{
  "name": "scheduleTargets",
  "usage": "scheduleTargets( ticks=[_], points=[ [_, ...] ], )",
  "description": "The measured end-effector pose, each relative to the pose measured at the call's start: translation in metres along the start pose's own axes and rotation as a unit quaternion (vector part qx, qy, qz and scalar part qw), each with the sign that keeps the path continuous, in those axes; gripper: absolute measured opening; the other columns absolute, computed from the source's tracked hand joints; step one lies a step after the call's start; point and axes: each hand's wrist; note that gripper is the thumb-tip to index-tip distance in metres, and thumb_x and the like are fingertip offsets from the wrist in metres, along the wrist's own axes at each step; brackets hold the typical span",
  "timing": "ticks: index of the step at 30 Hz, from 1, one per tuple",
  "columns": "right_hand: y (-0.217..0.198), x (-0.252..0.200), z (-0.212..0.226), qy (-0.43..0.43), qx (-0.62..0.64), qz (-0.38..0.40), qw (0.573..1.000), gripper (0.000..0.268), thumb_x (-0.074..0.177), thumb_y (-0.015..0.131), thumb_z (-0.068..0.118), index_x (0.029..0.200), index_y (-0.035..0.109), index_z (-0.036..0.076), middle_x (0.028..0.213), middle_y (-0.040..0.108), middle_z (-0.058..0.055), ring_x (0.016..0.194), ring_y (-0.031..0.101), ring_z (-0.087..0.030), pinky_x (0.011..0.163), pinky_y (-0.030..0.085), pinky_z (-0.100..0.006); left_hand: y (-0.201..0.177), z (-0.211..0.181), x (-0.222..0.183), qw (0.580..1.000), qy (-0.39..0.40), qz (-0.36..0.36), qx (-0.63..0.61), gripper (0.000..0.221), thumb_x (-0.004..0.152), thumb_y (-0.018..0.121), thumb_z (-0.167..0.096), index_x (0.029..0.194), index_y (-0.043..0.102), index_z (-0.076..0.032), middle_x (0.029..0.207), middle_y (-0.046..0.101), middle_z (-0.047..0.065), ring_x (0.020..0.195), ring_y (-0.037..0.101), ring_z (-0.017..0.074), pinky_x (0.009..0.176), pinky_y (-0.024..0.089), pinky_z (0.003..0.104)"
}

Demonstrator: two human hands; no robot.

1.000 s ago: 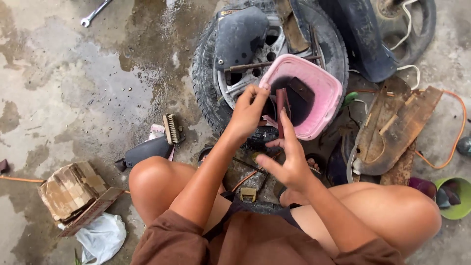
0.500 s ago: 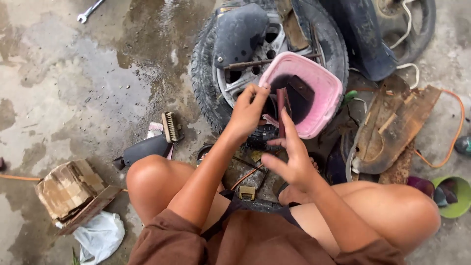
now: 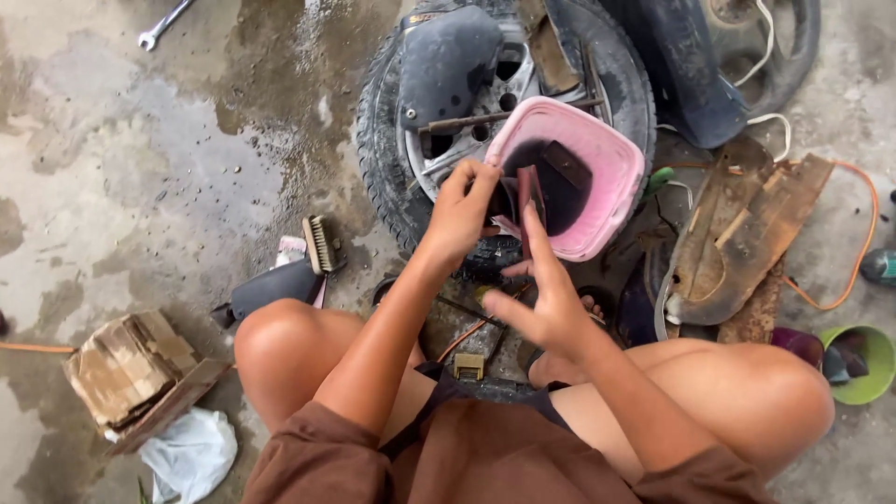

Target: Wet sanding a black plastic motorcycle part using sandpaper and a bucket of water

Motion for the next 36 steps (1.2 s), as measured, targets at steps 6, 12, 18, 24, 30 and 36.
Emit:
scheduleTargets(
  ticks=[6,12,18,24,30,36],
  points=[
    [-0.004,0.041,0.067,0.118,-0.029,-0.028,0.992,0.109,0.082,0.082,0.026,0.163,0.012,0.004,0.159,0.032,-0.035,0.118,0.063,-0.052,0.098,0.057,-0.049,-0.006,-0.01,-0.004,0.999,0.032,0.028,-0.007,0.043,0.103,0.052,-0.053,0.095,0.058,-0.011,0.088,0.06,0.013,0.094,0.065,0.0282,0.076,0.063,0.057],
    [-0.021,0.033,0.022,0.014,0.003,-0.076,0.997,0.091,0.081,0.086,0.012,0.157,0.036,0.007,0.152,0.05,-0.017,0.116,0.068,-0.027,0.089,0.061,-0.035,-0.011,-0.019,-0.013,0.998,0.05,0.037,-0.028,0.037,0.077,0.085,-0.025,0.103,0.065,-0.007,0.114,0.073,0.017,0.085,0.07,0.0207,0.063,0.065,0.034],
    [-0.035,0.012,0.007,-0.048,-0.105,-0.098,0.989,0.091,0.077,0.087,0.014,0.157,0.042,0.008,0.148,0.056,-0.018,0.099,0.072,-0.029,0.086,0.059,-0.036,-0.047,-0.015,-0.014,0.965,0.109,0.182,-0.152,0.019,0.09,0.065,-0.019,0.101,0.053,-0.01,0.134,0.063,0.022,0.109,0.068,0.0277,0.072,0.06,0.039],
    [-0.043,0.012,0.027,-0.035,-0.129,-0.128,0.983,0.073,0.084,0.08,0.009,0.152,0.052,0.007,0.135,0.065,-0.022,0.088,0.072,-0.028,0.077,0.058,-0.037,-0.058,-0.002,-0.012,0.947,0.129,0.21,-0.207,0.018,0.093,0.061,-0.014,0.105,0.05,-0.008,0.138,0.058,0.028,0.12,0.064,0.0434,0.082,0.062,0.055],
    [-0.068,0.036,0.011,0.184,-0.192,-0.091,0.96,0.058,0.091,0.071,0.032,0.146,0.058,0.021,0.133,0.065,-0.023,0.091,0.074,-0.031,0.071,0.06,-0.038,-0.059,-0.02,-0.02,0.982,0.116,0.096,-0.118,0.021,0.094,0.065,-0.022,0.106,0.054,-0.009,0.134,0.061,0.022,0.113,0.067,0.0347,0.076,0.063,0.047],
    [-0.066,0.077,-0.041,0.23,-0.288,0.061,0.928,0.053,0.098,0.058,0.028,0.149,0.057,0.013,0.137,0.064,-0.021,0.128,0.061,-0.034,0.107,0.049,-0.045,-0.034,-0.032,-0.024,0.995,0.058,0.008,-0.082,0.036,0.079,0.081,-0.026,0.099,0.058,-0.009,0.133,0.066,0.017,0.108,0.07,0.0293,0.072,0.065,0.039]
  ],
)
Point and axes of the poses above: each hand's wrist, its own x-axis towards the middle knuckle, its own y-axis out of the palm, z = x × y
